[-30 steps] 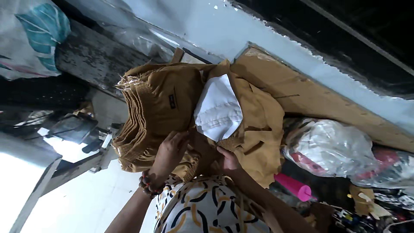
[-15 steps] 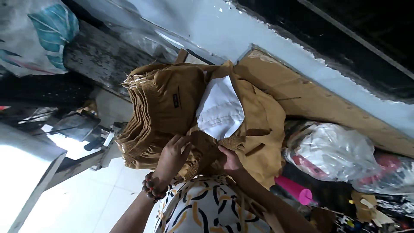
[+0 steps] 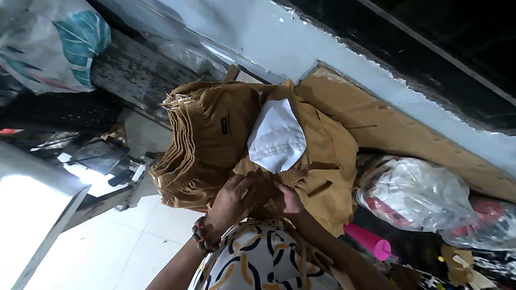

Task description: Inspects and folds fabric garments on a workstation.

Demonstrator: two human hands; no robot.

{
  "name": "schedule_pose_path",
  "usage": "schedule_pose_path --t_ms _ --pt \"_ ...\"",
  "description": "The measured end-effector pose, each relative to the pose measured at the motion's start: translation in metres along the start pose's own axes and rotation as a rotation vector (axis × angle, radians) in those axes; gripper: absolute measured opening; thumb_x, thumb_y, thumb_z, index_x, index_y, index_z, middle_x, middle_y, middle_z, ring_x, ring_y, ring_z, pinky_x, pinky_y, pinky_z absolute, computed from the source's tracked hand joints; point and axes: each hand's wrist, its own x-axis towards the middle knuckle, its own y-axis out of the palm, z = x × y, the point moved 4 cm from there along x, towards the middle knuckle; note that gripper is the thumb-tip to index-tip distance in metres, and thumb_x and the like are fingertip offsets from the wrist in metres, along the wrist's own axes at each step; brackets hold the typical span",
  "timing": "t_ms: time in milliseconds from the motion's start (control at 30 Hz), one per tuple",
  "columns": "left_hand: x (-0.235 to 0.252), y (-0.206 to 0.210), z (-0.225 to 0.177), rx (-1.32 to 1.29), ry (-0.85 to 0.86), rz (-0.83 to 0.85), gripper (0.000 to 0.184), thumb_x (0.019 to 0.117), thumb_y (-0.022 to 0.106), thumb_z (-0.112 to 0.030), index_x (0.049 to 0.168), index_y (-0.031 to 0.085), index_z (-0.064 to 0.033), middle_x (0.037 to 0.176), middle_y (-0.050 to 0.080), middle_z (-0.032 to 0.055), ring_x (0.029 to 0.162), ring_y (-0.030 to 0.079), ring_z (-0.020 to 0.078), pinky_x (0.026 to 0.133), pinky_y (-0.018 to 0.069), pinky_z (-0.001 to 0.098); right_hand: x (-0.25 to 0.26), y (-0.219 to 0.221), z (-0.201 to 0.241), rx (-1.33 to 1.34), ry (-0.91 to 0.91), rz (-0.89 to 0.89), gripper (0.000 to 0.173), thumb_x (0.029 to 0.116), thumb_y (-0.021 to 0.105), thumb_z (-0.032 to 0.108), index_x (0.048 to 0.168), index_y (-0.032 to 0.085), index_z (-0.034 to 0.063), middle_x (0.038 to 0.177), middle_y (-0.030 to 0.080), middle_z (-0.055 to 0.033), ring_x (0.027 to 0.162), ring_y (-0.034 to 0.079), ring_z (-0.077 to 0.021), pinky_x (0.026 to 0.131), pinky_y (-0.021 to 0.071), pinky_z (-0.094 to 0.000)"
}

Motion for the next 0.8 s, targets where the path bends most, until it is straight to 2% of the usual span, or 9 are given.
schedule_pose_path --t_ms 133,267,333,433,567,667,700,767,800 --pt "-0.001 -0.002 -0.006 -0.023 0.051 0.008 0.028 0.0941 0.069 -0.019 0.119 0.072 -0.0056 0.114 0.07 0.0157 0.107 0.069 0.0289 0.095 0.0571 0.0422 -0.002 0.006 0.003 -0.011 -0.009 0.037 0.024 0.1062 0.041 0.004 0.122 0.056 -0.004 0.105 0.069 -0.0099 0.097 0.068 -0.0137 0.088 0.0581 -0.0319" --pt "-0.002 0.0 -0.012 -0.012 0.057 0.041 0.042 0.0894 0.076 -0.026 0.126 0.068 -0.007 0.124 0.067 0.0185 0.113 0.066 0.0358 0.095 0.0554 0.0513 -0.007 0.018 0.009 -0.062 -0.006 0.058 0.024 0.1069 0.042 0.006 0.118 0.06 -0.0043 0.102 0.071 -0.0096 0.095 0.07 -0.0143 0.086 0.0591 -0.0325" --pt "-0.003 0.001 -0.013 -0.006 0.059 0.026 0.045 0.0865 0.079 -0.027 0.125 0.068 -0.0059 0.124 0.066 0.0205 0.115 0.065 0.0393 0.095 0.055 0.0529 -0.007 0.025 0.011 -0.076 -0.012 0.111 0.025 0.1072 0.041 0.007 0.116 0.062 -0.0043 0.1 0.072 -0.009 0.094 0.07 -0.0143 0.087 0.0589 -0.033" --pt "-0.005 0.0 -0.012 -0.002 0.064 -0.015 0.047 0.0848 0.08 -0.029 0.124 0.069 -0.0071 0.123 0.066 0.0191 0.115 0.064 0.0384 0.096 0.0545 0.0509 -0.007 0.032 0.012 -0.088 -0.004 0.167 0.028 0.1083 0.038 0.01 0.118 0.062 -0.0035 0.102 0.073 -0.0096 0.096 0.071 -0.0154 0.088 0.0593 -0.0343" --pt "-0.006 -0.014 -0.007 0.033 0.042 -0.094 0.046 0.0846 0.08 -0.029 0.124 0.07 -0.0075 0.123 0.066 0.0204 0.114 0.063 0.0406 0.095 0.0535 0.0539 -0.009 0.038 0.013 -0.112 -0.003 0.121 0.027 0.1084 0.04 0.009 0.123 0.058 -0.0042 0.108 0.07 -0.0107 0.1 0.068 -0.0145 0.089 0.0579 -0.0324" --pt "-0.002 -0.044 0.009 0.226 0.019 -0.251 0.034 0.0915 0.072 -0.026 0.122 0.073 -0.011 0.129 0.065 0.0199 0.124 0.058 0.0437 0.101 0.047 0.0617 -0.011 0.037 0.014 -0.19 -0.029 0.099 0.031 0.1076 0.043 0.012 0.132 0.055 -0.0042 0.124 0.065 -0.0127 0.114 0.063 -0.0138 0.099 0.0531 -0.0327" --pt "0.001 -0.054 0.018 0.301 -0.003 -0.286 0.033 0.0941 0.069 -0.026 0.124 0.073 -0.0128 0.136 0.061 0.0207 0.132 0.052 0.0466 0.105 0.042 0.0656 -0.012 0.036 0.014 -0.198 -0.025 0.104 0.034 0.1073 0.045 0.013 0.136 0.051 -0.0038 0.13 0.061 -0.0133 0.119 0.06 -0.014 0.102 0.0503 -0.0334" --pt "0.009 -0.076 0.04 0.386 -0.103 -0.281 0.038 0.0989 0.062 -0.023 0.137 0.066 -0.0171 0.154 0.047 0.0209 0.144 0.035 0.0524 0.112 0.0252 0.0763 -0.009 0.036 0.012 -0.144 -0.058 0.114 0.032 0.1057 0.046 0.01 0.135 0.049 -0.004 0.126 0.061 -0.0131 0.116 0.061 -0.0142 0.1 0.0514 -0.0333" --pt "0.013 -0.084 0.056 0.413 -0.157 -0.278 0.041 0.1011 0.06 -0.024 0.142 0.062 -0.0205 0.16 0.041 0.0192 0.147 0.029 0.0534 0.112 0.0193 0.0797 -0.007 0.035 0.01 -0.103 -0.08 0.139 0.033 0.1046 0.045 0.008 0.136 0.048 -0.0044 0.127 0.061 -0.0137 0.117 0.06 -0.0147 0.103 0.0506 -0.0339"
